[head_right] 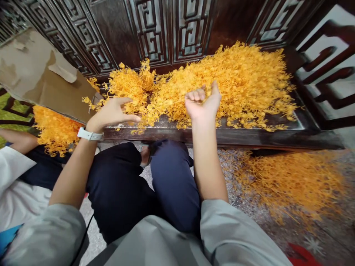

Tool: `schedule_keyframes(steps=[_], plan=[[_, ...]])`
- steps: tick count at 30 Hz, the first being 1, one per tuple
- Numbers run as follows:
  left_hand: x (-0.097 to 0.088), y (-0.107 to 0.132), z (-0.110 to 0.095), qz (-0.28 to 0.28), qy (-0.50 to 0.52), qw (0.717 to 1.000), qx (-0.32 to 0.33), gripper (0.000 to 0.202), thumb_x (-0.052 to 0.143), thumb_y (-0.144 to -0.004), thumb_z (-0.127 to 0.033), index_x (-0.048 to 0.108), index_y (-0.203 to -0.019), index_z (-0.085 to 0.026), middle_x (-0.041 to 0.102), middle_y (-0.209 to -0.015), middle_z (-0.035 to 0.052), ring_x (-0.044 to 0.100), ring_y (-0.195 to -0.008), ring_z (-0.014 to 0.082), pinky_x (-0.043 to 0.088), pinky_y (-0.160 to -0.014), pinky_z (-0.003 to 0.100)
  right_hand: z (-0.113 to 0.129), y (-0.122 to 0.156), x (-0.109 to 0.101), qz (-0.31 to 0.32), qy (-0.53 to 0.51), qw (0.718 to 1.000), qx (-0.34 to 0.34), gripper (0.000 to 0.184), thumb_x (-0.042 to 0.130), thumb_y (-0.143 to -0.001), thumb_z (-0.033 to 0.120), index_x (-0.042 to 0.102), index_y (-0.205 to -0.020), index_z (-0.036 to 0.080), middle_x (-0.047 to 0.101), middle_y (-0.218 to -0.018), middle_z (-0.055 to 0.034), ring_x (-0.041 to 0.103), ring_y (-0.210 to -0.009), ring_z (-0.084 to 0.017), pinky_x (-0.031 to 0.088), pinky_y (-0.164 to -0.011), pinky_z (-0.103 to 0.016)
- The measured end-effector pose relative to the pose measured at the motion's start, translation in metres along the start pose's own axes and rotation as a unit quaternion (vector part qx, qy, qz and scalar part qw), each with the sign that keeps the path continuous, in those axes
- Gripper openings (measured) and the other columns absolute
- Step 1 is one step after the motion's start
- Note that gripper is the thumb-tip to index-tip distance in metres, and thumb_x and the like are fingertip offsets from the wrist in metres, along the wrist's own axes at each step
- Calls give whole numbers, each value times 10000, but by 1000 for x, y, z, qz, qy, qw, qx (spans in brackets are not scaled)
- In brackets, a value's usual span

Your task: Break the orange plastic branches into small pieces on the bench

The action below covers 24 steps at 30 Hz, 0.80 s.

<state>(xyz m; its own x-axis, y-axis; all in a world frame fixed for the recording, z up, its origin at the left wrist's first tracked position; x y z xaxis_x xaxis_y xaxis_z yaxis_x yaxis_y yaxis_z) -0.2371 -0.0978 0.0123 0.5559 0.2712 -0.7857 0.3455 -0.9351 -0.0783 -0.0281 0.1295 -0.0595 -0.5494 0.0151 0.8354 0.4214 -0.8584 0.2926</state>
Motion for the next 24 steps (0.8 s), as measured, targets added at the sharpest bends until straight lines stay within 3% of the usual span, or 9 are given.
schedule_keyframes(steps=[2,4,6,8,12,15,17,20,24], plan=[[16,2,-17,5,-78,997,14,735,988,-546,-740,766,-1003,-208,517,-597,3,649,-771,321,399,-756,375,6,11,6,43,18,999,-11,445,549,-1047,640,484,-778,291,151,-522,85,259,-458,-149,364,-466,-312],[32,0,-25,-11,-124,992,29,617,975,-614,-678,777,-973,-216,518,-592,16,674,-822,367,431,-802,399,8,24,13,104,57,993,-22,412,597,-1033,620,534,-799,287,221,-542,68,345,-494,-151,410,-503,-317],[45,-5,-25,-18,-153,987,42,413,906,-754,-592,728,-809,-223,488,-580,20,662,-788,345,443,-791,403,11,36,20,153,99,983,-35,392,642,-1012,610,575,-811,280,289,-573,48,436,-547,-156,445,-544,-320],[52,-10,-20,-11,-146,988,54,396,810,-865,-507,612,-667,-227,443,-566,14,597,-694,279,432,-742,389,18,43,21,176,132,974,-55,397,654,-1000,617,598,-807,275,327,-598,34,492,-590,-162,462,-568,-322],[39,-14,-15,-74,9,995,62,428,785,-906,-508,565,-672,-224,498,-658,11,516,-695,210,444,-745,372,35,43,10,170,154,967,-113,450,562,-1026,647,608,-786,270,365,-619,22,504,-583,-142,460,-569,-306],[17,-11,-17,-156,98,980,77,465,940,-765,-507,583,-695,-217,556,-806,36,591,-918,251,492,-928,401,34,37,1,151,161,963,-154,443,558,-1013,649,619,-795,268,472,-669,11,559,-629,-134,474,-598,-303],[6,-7,-18,-178,115,973,94,485,1015,-661,-477,610,-722,-217,589,-930,58,597,-1113,297,479,-1063,435,30,32,-3,146,159,960,-178,408,561,-1008,613,634,-811,263,565,-749,2,631,-728,-139,510,-669,-316],[1,-1,-14,-150,161,972,84,447,988,-695,-511,663,-779,-216,621,-978,68,624,-1170,317,508,-1063,465,24,24,-6,156,171,955,-185,366,534,-1007,550,652,-828,253,659,-888,-19,706,-922,-171,550,-784,-361],[8,3,-7,-85,286,954,30,406,850,-836,-572,683,-811,-202,623,-799,51,698,-852,250,580,-803,399,12,15,-15,135,165,967,-140,291,616,-941,515,624,-835,244,683,-967,-52,711,-1008,-203,596,-828,-380]])
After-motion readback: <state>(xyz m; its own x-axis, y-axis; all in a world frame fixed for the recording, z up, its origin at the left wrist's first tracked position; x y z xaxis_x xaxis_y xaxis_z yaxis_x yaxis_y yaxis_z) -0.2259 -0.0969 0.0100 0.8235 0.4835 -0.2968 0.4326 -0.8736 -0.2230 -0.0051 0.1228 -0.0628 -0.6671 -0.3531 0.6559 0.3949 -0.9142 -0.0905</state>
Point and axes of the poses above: each hand's wrist, its own y-axis away from the middle knuckle, its own x-axis out of the palm, z = x × y, the point moved 1 cm from there along -y, towards the middle knuckle
